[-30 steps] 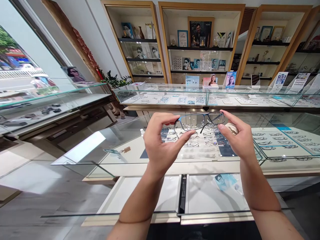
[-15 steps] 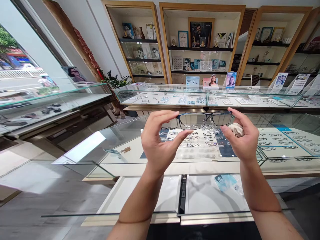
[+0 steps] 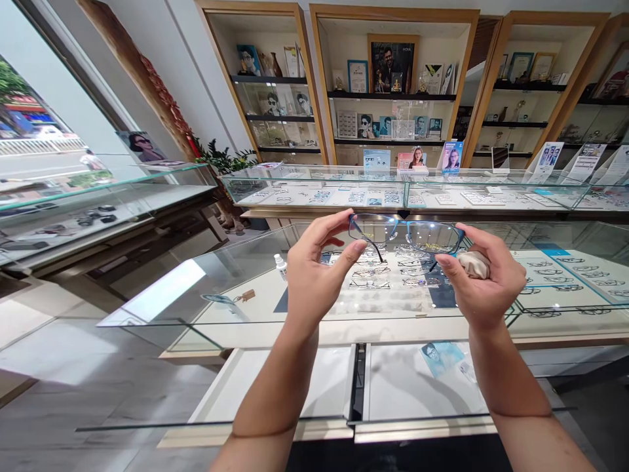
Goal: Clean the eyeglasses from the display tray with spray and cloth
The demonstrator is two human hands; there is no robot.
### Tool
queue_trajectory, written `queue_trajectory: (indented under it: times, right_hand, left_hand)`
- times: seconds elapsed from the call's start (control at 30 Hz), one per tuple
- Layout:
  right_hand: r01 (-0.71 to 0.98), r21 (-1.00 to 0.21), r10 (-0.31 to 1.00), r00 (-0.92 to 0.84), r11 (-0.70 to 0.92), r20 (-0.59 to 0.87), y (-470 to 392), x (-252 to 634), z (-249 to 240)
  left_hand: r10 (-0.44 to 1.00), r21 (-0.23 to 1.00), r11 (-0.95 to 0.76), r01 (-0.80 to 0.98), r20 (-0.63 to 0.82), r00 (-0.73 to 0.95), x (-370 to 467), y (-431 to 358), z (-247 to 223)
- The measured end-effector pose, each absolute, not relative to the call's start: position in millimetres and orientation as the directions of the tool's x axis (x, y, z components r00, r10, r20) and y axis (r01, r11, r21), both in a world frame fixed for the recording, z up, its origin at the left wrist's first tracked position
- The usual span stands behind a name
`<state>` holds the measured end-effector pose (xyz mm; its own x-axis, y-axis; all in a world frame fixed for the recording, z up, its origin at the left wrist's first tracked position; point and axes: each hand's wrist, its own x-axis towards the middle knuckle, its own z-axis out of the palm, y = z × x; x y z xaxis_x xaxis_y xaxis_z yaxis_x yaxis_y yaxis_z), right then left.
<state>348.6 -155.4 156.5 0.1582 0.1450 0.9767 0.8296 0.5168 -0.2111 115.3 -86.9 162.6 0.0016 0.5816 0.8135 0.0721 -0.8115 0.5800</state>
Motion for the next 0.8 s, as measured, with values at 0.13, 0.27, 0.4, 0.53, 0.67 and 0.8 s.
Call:
queue_trajectory:
  times: [0.13, 0.27, 0.4, 0.53, 0.67, 0.8]
  right_hand:
    - [0.817, -0.228, 0.146, 0.177, 0.53, 0.973, -158, 347, 158]
    - [0.763, -0.339, 0.27, 0.222, 0.55, 0.937, -157, 349, 161]
    - [0.679, -0.509, 0.479, 0.257, 0.529, 0.84, -155, 355, 165]
    - [0.623, -0.598, 0.589, 0.258, 0.504, 0.765, -154, 358, 167]
    - [0.611, -0.631, 0.641, 0.249, 0.478, 0.726, -155, 359, 168]
    - [0.618, -0.635, 0.663, 0.233, 0.464, 0.711, -154, 361, 168]
  left_hand:
    - [0.592, 0.59, -0.804, 0.066, 0.806, 0.005, 115, -87, 163]
    - [0.552, 0.554, -0.821, 0.135, 0.832, -0.059, 117, -92, 163]
    - [0.449, 0.461, -0.857, 0.23, 0.887, -0.104, 120, -96, 163]
    - [0.393, 0.406, -0.872, 0.273, 0.914, -0.104, 121, -96, 162]
    - [0.353, 0.366, -0.88, 0.301, 0.93, -0.099, 120, -97, 164]
    - [0.291, 0.302, -0.897, 0.323, 0.953, -0.083, 120, -99, 167]
